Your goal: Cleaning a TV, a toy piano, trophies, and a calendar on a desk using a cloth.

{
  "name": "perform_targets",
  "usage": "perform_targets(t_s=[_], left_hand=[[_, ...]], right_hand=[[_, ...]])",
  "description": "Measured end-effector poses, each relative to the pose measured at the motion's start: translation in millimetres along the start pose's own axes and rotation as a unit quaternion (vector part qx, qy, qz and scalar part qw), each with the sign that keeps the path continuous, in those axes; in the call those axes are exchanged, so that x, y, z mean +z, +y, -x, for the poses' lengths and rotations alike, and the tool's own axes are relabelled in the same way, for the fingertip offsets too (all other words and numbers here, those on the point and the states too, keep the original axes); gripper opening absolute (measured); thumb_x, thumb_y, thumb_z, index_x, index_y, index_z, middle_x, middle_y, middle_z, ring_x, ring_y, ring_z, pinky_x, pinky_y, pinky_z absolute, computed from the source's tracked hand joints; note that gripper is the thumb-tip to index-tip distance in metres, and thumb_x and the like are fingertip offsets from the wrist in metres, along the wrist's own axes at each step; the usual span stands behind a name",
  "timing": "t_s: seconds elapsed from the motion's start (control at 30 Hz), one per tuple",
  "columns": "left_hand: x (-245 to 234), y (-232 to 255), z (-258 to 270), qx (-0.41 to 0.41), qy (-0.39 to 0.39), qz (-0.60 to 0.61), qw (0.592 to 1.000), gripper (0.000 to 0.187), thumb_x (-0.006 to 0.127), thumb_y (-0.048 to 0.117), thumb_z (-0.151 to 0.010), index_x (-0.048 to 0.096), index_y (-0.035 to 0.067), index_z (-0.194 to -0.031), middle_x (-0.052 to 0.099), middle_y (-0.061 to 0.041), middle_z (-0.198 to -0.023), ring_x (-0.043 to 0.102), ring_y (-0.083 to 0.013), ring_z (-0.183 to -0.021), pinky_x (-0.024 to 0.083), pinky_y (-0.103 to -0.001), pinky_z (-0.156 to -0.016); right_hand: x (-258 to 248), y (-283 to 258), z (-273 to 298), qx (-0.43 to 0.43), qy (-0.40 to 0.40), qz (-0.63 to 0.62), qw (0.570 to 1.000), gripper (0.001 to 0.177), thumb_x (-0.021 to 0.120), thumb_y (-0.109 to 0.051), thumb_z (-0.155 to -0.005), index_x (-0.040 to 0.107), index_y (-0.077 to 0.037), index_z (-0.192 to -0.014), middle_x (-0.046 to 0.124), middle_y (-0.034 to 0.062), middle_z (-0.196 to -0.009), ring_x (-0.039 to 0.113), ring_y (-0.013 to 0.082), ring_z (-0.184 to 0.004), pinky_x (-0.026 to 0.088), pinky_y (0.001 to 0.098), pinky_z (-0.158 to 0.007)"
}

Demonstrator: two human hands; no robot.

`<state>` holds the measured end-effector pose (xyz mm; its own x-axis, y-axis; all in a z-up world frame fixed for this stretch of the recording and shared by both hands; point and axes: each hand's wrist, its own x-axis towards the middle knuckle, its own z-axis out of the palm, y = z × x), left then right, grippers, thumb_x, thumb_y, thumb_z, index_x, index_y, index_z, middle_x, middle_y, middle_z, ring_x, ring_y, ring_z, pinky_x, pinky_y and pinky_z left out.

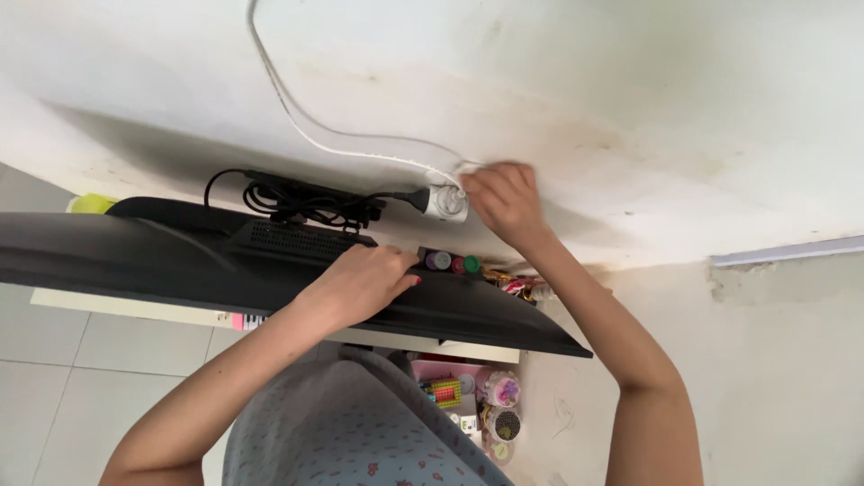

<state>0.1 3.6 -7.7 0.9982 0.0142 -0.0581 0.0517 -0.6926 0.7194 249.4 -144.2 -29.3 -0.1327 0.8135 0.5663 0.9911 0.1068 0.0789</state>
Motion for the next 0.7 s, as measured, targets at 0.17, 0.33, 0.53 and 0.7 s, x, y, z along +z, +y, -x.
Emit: perform_targets(t_s=[0.17, 0.33, 0.53, 0.7], left_hand=[[1, -5, 2, 0.008, 0.024, -0.004, 1.000, 0.025, 0.069, 0.024, -0.090, 0.069, 0.000, -0.098, 0.072, -0.019, -0.087, 0.070, -0.0399, -0.083, 0.055, -0.049, -0.071], [-3, -5, 3, -0.015, 0.012, 0.002, 1.000, 0.025, 0.069, 0.024, -0.091, 0.068, 0.001, -0.097, 0.072, -0.019, -0.086, 0.070, -0.0391, -0.084, 0.055, -0.049, -0.072], [0, -7, 0, -0.003, 0.007, -0.009, 1.000, 0.026, 0.069, 0.026, -0.090, 0.068, 0.000, -0.094, 0.071, -0.019, -0.087, 0.070, -0.0393, -0.083, 0.056, -0.048, -0.071], [-15, -5, -11, -0.028, -0.062, -0.082, 0.994, 0.024, 0.066, 0.028, -0.094, 0.070, 0.004, -0.096, 0.072, -0.018, -0.091, 0.070, -0.0369, -0.090, 0.056, -0.047, -0.079]], right_hand=[[4, 6, -2, -0.096, -0.041, 0.136, 0.985, 0.036, 0.075, -0.014, -0.082, 0.073, -0.011, -0.118, 0.069, -0.0026, -0.112, 0.062, 0.0141, -0.101, 0.036, 0.0357, -0.084], [-5, 15, 27, -0.087, -0.093, 0.136, 0.982, 0.039, 0.071, -0.012, -0.082, 0.075, -0.008, -0.120, 0.069, 0.0014, -0.112, 0.063, 0.0170, -0.100, 0.041, 0.0346, -0.085], [13, 34, 77, -0.084, -0.099, 0.063, 0.990, 0.030, 0.075, -0.006, -0.094, 0.074, -0.007, -0.123, 0.068, 0.0031, -0.114, 0.063, 0.0164, -0.106, 0.048, 0.0348, -0.090], [-2, 32, 24, -0.190, -0.092, 0.108, 0.972, 0.029, 0.074, -0.005, -0.093, 0.076, -0.006, -0.121, 0.070, 0.0016, -0.120, 0.065, 0.0165, -0.109, 0.051, 0.0322, -0.093]])
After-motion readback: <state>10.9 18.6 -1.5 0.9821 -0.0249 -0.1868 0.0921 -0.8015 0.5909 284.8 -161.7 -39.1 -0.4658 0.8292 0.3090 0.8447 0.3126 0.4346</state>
